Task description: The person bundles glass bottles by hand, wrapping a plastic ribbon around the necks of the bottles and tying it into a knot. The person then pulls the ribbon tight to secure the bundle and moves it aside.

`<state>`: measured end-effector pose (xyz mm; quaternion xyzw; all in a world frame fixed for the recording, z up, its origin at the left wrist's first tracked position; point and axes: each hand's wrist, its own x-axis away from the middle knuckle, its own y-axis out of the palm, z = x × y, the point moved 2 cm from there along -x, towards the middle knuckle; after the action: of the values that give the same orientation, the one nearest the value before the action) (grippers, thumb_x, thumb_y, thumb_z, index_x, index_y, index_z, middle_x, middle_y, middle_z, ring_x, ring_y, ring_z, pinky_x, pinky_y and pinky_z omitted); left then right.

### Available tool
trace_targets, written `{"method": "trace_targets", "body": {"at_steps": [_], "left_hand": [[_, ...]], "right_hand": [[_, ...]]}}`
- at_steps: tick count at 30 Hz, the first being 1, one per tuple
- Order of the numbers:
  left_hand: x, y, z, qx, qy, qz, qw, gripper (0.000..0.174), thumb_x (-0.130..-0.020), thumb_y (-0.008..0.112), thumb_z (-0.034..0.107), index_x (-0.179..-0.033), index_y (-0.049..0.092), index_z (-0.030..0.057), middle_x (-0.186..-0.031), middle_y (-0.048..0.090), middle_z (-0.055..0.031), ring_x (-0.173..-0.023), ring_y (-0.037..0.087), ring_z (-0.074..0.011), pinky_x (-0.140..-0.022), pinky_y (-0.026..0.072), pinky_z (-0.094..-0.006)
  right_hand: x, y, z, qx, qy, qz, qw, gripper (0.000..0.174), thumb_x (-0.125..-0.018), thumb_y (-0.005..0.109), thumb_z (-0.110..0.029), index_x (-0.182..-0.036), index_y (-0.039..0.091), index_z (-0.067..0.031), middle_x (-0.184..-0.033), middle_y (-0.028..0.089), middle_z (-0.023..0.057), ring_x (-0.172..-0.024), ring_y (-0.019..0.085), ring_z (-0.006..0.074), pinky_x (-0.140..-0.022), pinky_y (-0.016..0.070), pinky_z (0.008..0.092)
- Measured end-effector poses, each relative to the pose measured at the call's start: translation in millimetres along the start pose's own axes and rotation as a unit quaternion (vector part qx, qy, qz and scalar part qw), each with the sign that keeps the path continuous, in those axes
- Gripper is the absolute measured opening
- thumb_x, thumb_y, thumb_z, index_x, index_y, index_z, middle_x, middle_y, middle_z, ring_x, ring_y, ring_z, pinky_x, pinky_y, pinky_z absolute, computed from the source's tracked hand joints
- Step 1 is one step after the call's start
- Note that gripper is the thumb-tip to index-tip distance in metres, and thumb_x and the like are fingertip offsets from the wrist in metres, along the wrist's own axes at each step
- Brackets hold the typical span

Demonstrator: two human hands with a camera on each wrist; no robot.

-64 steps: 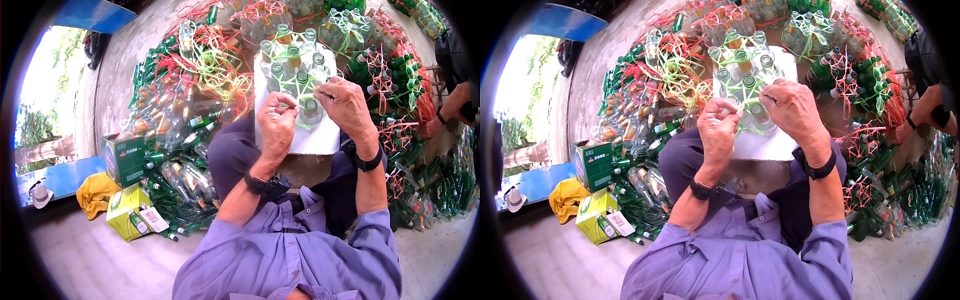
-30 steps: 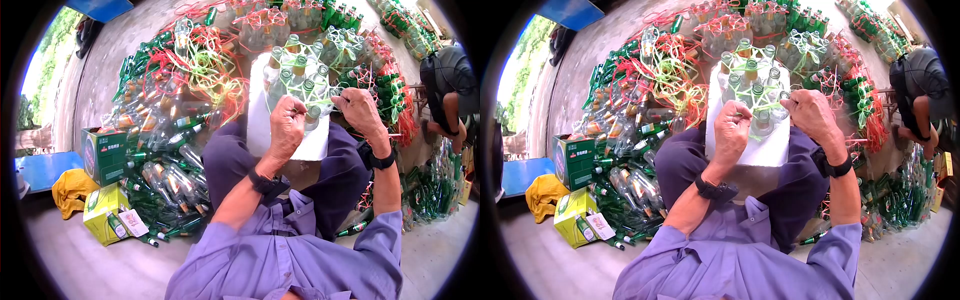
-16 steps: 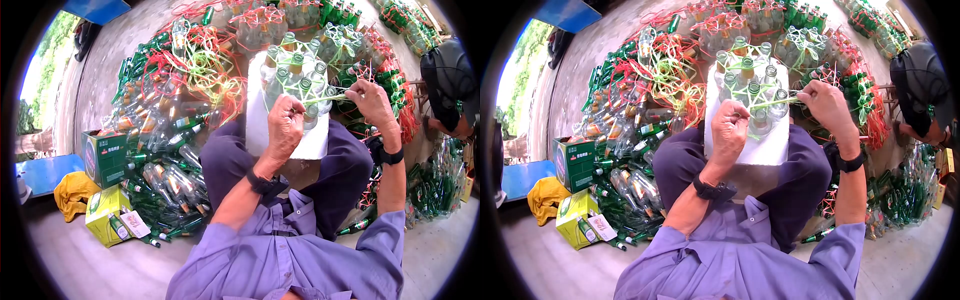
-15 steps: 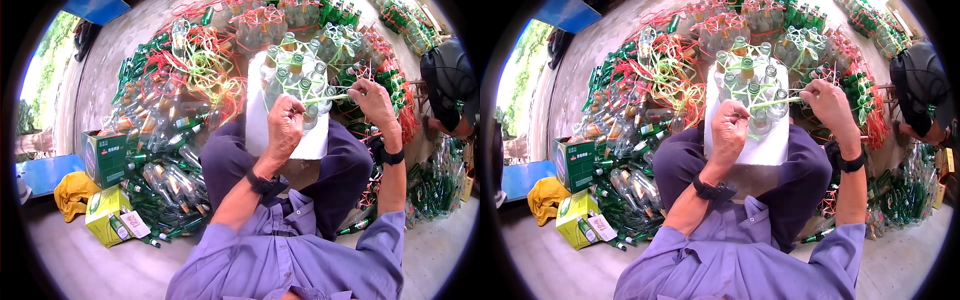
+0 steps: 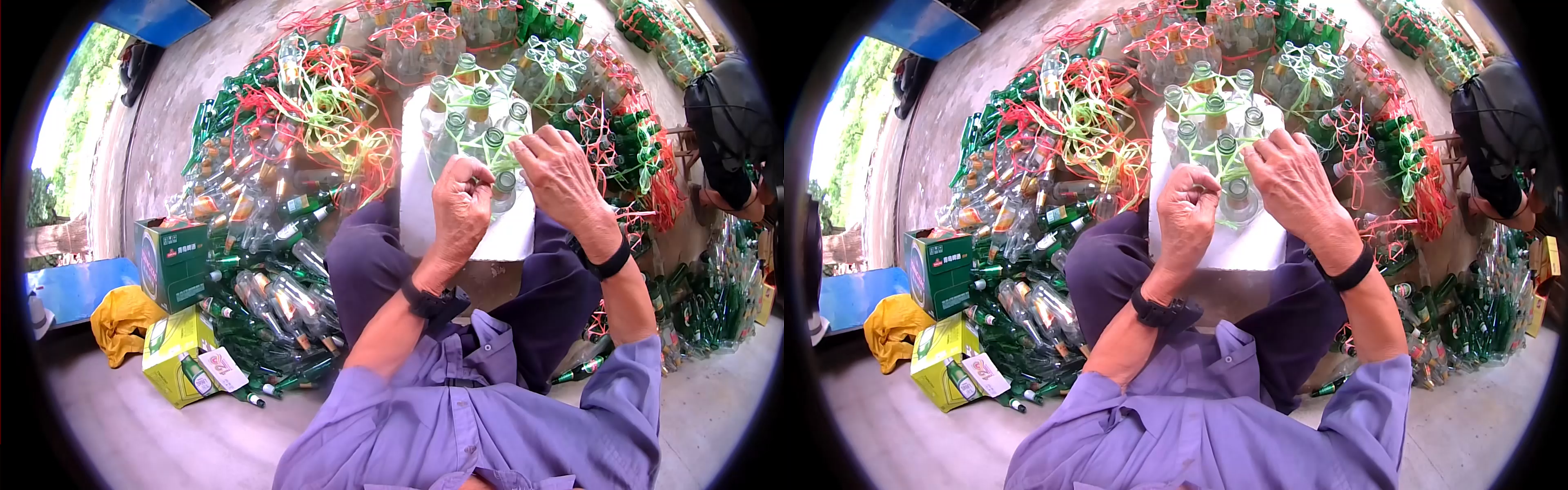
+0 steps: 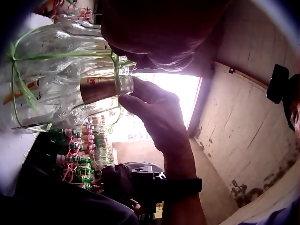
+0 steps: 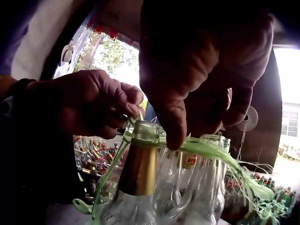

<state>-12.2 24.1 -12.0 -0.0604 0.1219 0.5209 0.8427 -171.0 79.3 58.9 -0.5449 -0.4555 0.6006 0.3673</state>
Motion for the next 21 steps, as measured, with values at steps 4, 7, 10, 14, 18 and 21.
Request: {"method": "trace_targets", "body": {"at_steps": [4, 7, 10, 14, 18, 21], "left_hand": [[0, 0, 2, 0.021, -0.022, 0.0, 1.0, 0.016, -0.086, 0.059, -0.012, -0.088, 0.06, 0.0037, -0.089, 0.052, 0.0038, -0.065, 0.045, 0.0009, -0.057, 0.0364, -0.0171], [-1, -2, 5, 0.004, -0.028, 0.009, 1.0, 0.016, -0.08, 0.058, -0.014, -0.085, 0.06, 0.0015, -0.085, 0.055, -0.0037, -0.065, 0.051, -0.0086, -0.059, 0.0429, -0.0234], [-2, -2, 7, 0.013, -0.028, 0.01, 0.999, 0.017, -0.08, 0.058, -0.014, -0.084, 0.06, 0.0018, -0.085, 0.055, -0.0032, -0.065, 0.051, -0.0078, -0.059, 0.0426, -0.0231], [-2, -1, 7, 0.0, -0.017, 0.012, 1.0, 0.018, -0.079, 0.057, -0.015, -0.084, 0.06, 0.0021, -0.083, 0.055, -0.0043, -0.065, 0.051, -0.0096, -0.059, 0.0422, -0.0236], [1, 1, 8, -0.107, 0.081, 0.009, 0.991, 0.019, -0.077, 0.058, -0.014, -0.085, 0.061, 0.0029, -0.083, 0.058, -0.0098, -0.067, 0.06, -0.0232, -0.06, 0.0475, -0.0317], [5, 4, 9, -0.144, 0.134, -0.001, 0.98, 0.019, -0.078, 0.058, -0.014, -0.085, 0.062, 0.0033, -0.084, 0.059, -0.0099, -0.066, 0.059, -0.0222, -0.058, 0.0464, -0.0315]], "right_hand": [[-2, 11, -1, 0.069, -0.032, -0.012, 0.997, 0.011, -0.077, 0.063, -0.007, -0.088, 0.064, -0.0047, -0.087, 0.062, 0.0067, -0.093, 0.059, 0.0243, -0.079, 0.0477, 0.0381], [0, 9, 6, 0.043, -0.042, -0.029, 0.998, 0.006, -0.077, 0.062, -0.007, -0.083, 0.063, -0.0056, -0.085, 0.062, 0.006, -0.092, 0.06, 0.0237, -0.076, 0.0488, 0.0375], [-3, 2, 5, 0.005, -0.025, -0.05, 0.998, 0.003, -0.076, 0.062, -0.007, -0.079, 0.06, -0.0063, -0.083, 0.061, 0.0056, -0.088, 0.061, 0.0243, -0.072, 0.0506, 0.0376], [-5, -4, -1, 0.001, -0.034, 0.004, 0.999, 0.004, -0.076, 0.062, -0.007, -0.078, 0.058, -0.006, -0.084, 0.061, 0.0066, -0.082, 0.063, 0.0267, -0.067, 0.0524, 0.0397], [-2, -12, -10, -0.004, -0.056, 0.039, 0.998, 0.005, -0.077, 0.062, -0.007, -0.078, 0.057, -0.0058, -0.083, 0.061, 0.0079, -0.082, 0.064, 0.0275, -0.067, 0.052, 0.0406], [3, -8, -13, -0.041, 0.021, -0.013, 0.999, 0.007, -0.08, 0.062, -0.005, -0.078, 0.056, -0.0049, -0.077, 0.062, 0.0112, -0.074, 0.065, 0.032, -0.064, 0.0512, 0.0433]]}}
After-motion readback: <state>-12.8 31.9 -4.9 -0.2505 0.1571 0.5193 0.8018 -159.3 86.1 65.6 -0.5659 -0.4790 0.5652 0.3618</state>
